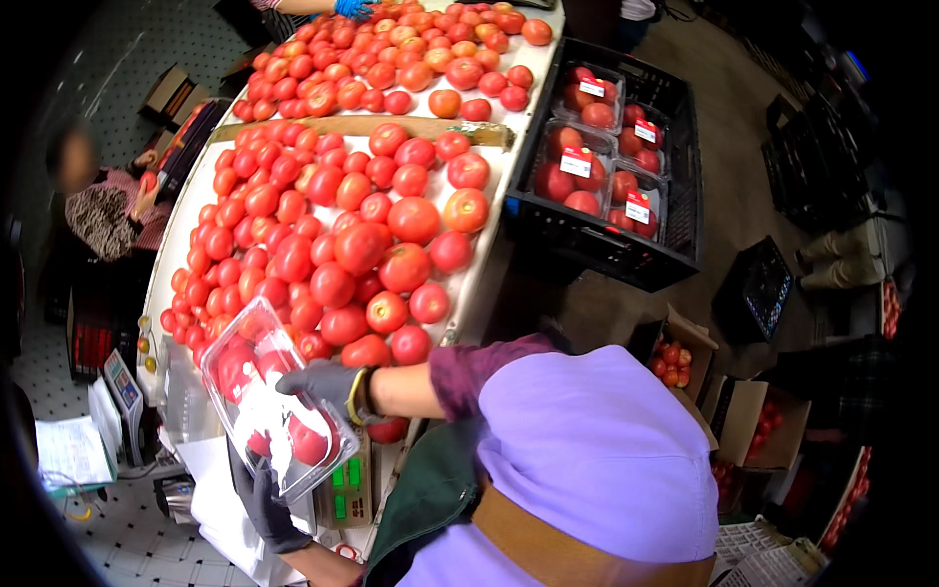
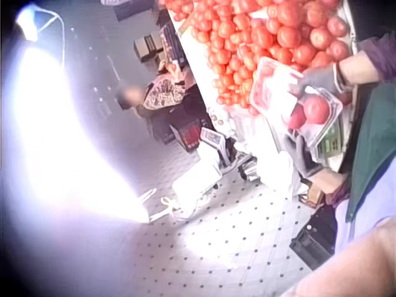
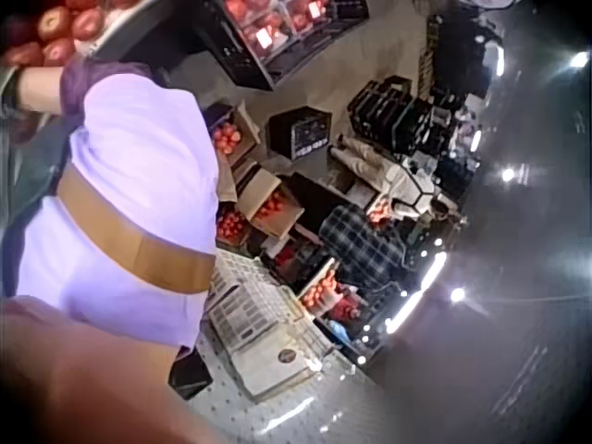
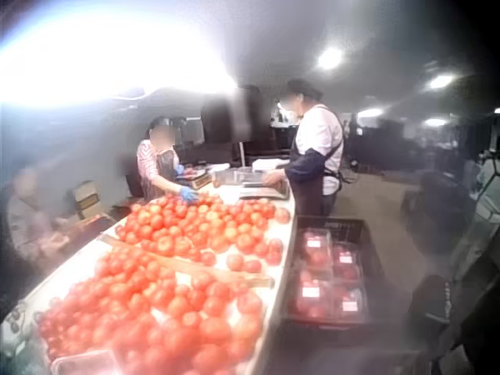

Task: The person selects tomatoes from a large pile, places them into a plastic container on a digital scale, and then moves the filled container aside. This process is repeated multiple times throughout the clip.

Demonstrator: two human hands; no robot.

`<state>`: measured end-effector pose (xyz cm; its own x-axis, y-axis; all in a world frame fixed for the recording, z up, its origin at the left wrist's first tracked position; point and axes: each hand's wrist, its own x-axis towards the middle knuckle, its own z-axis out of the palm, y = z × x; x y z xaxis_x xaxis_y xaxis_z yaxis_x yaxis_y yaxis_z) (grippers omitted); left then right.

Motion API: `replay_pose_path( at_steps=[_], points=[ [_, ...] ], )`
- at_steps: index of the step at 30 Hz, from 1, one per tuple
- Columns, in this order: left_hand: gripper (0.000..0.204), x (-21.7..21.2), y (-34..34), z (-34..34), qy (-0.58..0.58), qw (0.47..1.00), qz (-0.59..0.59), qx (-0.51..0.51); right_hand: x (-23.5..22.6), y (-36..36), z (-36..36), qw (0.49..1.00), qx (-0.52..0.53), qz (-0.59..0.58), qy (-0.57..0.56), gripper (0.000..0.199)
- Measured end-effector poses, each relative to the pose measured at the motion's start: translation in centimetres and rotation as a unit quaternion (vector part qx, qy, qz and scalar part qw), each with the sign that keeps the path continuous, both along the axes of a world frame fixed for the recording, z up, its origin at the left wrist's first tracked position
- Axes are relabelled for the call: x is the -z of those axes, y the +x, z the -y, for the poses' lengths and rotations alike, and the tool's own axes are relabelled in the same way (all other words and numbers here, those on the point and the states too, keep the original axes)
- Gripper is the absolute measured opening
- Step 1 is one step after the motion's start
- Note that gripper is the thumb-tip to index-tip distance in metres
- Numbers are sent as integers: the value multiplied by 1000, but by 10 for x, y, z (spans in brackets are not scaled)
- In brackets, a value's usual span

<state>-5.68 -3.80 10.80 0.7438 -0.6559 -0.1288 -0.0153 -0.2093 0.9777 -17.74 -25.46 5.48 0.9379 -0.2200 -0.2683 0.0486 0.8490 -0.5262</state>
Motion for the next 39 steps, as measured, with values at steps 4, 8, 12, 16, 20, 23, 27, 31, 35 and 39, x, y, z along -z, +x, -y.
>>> replay_pose_path(
  at_steps=[4,8,12,16,20,23,27,31,35,39],
  points=[
    [83,-23,-92,99,-39,993,0,114,13,-101,86,986,49,121,101,39],
    [96,-7,-185,218,-112,923,-86,358,16,-255,180,975,199,93,25,39],
    [69,13,-245,299,13,919,-106,379,28,-411,260,900,433,-4,-58,41],
    [55,38,-268,331,55,923,-87,371,40,-543,343,863,489,-126,-26,44],
    [51,49,-275,330,69,938,-77,332,93,-620,437,825,507,-235,-84,46],
    [50,43,-277,325,92,952,-44,287,166,-639,494,728,509,-422,-184,51],
    [48,33,-268,292,106,979,-69,160,210,-621,523,355,330,-780,-396,61],
    [42,38,-244,229,159,987,35,17,141,-524,563,202,308,-616,-697,55],
    [36,57,-202,152,134,976,111,-132,66,-303,531,588,259,-333,-690,46],
    [20,63,-133,47,121,922,213,-300,15,-58,363,644,83,-44,-759,29]
  ],
)
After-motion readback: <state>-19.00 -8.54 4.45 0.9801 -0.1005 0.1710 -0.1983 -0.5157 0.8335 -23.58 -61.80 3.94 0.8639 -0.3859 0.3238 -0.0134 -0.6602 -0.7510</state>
